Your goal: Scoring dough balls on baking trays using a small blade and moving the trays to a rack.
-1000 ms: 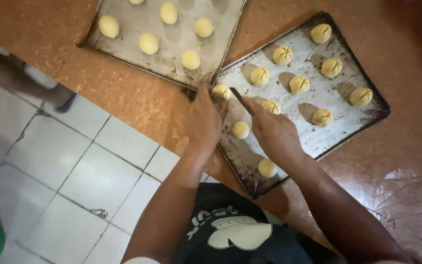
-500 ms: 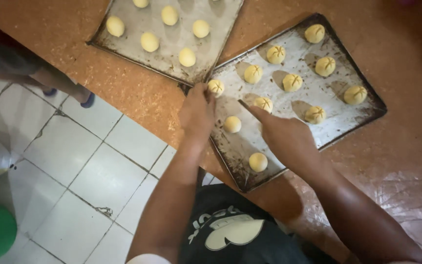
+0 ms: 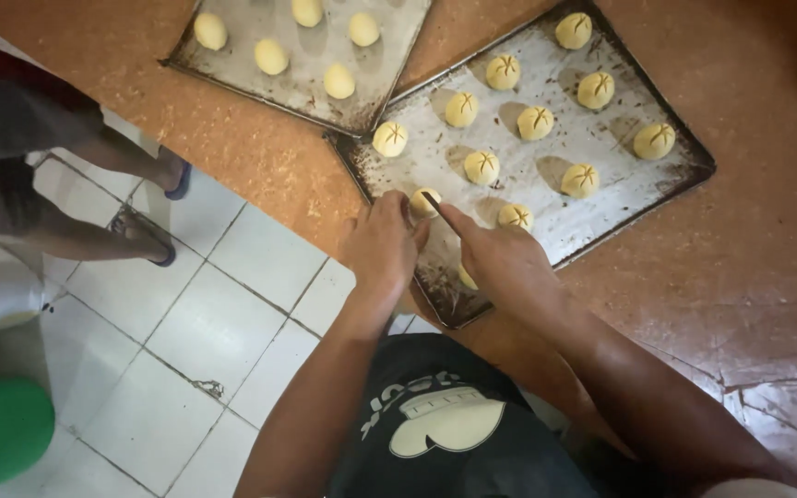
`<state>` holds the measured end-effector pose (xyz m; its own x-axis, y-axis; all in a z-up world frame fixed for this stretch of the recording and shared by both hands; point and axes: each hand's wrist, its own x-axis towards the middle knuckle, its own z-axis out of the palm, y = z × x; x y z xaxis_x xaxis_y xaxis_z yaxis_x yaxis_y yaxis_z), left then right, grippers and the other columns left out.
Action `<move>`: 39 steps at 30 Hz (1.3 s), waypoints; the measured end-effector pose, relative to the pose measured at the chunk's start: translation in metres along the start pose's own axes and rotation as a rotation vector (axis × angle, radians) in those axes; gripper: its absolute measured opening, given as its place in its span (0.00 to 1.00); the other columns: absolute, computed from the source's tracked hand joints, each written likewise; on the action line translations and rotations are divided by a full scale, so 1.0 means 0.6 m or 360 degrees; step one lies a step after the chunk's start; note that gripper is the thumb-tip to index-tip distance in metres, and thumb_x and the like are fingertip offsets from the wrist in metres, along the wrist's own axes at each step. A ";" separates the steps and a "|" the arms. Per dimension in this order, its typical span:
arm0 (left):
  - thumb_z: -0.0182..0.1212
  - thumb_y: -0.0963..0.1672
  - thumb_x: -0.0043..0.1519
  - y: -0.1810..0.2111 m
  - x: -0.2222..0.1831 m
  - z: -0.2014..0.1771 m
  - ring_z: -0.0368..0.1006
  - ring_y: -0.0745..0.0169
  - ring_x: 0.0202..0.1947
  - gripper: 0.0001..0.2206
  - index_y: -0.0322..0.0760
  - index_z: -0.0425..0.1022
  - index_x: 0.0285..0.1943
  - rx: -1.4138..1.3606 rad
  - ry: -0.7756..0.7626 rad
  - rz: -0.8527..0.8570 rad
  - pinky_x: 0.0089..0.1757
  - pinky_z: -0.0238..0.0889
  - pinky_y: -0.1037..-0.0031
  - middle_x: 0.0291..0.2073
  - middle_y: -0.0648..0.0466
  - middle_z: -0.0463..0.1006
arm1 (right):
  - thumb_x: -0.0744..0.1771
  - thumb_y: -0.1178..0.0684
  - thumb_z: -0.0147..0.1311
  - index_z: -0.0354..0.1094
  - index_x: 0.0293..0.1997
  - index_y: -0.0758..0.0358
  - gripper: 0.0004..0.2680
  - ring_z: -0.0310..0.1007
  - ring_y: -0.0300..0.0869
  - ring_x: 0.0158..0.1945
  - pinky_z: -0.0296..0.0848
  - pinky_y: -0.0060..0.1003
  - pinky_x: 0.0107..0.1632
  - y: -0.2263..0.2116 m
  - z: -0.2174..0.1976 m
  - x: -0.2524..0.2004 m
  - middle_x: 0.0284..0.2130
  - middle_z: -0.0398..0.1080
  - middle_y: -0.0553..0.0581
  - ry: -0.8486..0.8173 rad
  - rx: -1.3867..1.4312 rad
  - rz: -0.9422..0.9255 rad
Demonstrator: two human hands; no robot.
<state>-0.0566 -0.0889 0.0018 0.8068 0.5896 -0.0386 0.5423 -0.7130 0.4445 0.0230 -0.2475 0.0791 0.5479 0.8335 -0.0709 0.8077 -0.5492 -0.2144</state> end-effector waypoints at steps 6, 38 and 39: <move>0.59 0.55 0.57 0.001 0.000 0.016 0.70 0.55 0.46 0.16 0.53 0.64 0.46 -0.0002 0.0045 -0.0068 0.47 0.57 0.61 0.38 0.59 0.74 | 0.67 0.51 0.40 0.46 0.71 0.39 0.22 0.78 0.59 0.33 0.75 0.55 0.39 -0.009 0.009 0.037 0.27 0.76 0.60 -0.0370 -0.0116 0.0129; 0.59 0.56 0.54 0.008 0.016 0.007 0.75 0.50 0.43 0.21 0.52 0.64 0.53 -0.0323 0.0164 -0.0135 0.45 0.59 0.56 0.38 0.58 0.76 | 0.68 0.53 0.41 0.48 0.72 0.32 0.23 0.77 0.55 0.26 0.75 0.51 0.34 0.005 -0.001 0.028 0.20 0.72 0.55 -0.0142 -0.0226 0.0057; 0.59 0.55 0.55 0.007 0.016 0.012 0.75 0.50 0.42 0.19 0.52 0.64 0.51 -0.0277 0.0170 -0.0124 0.45 0.59 0.56 0.37 0.58 0.75 | 0.67 0.53 0.43 0.52 0.70 0.35 0.21 0.76 0.53 0.25 0.74 0.49 0.31 0.013 0.026 0.037 0.19 0.71 0.55 0.0122 -0.0270 -0.0079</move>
<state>-0.0448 -0.0890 -0.0033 0.7297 0.6837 0.0122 0.5457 -0.5929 0.5922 0.0381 -0.2322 0.0608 0.5163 0.8563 0.0114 0.8557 -0.5153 -0.0482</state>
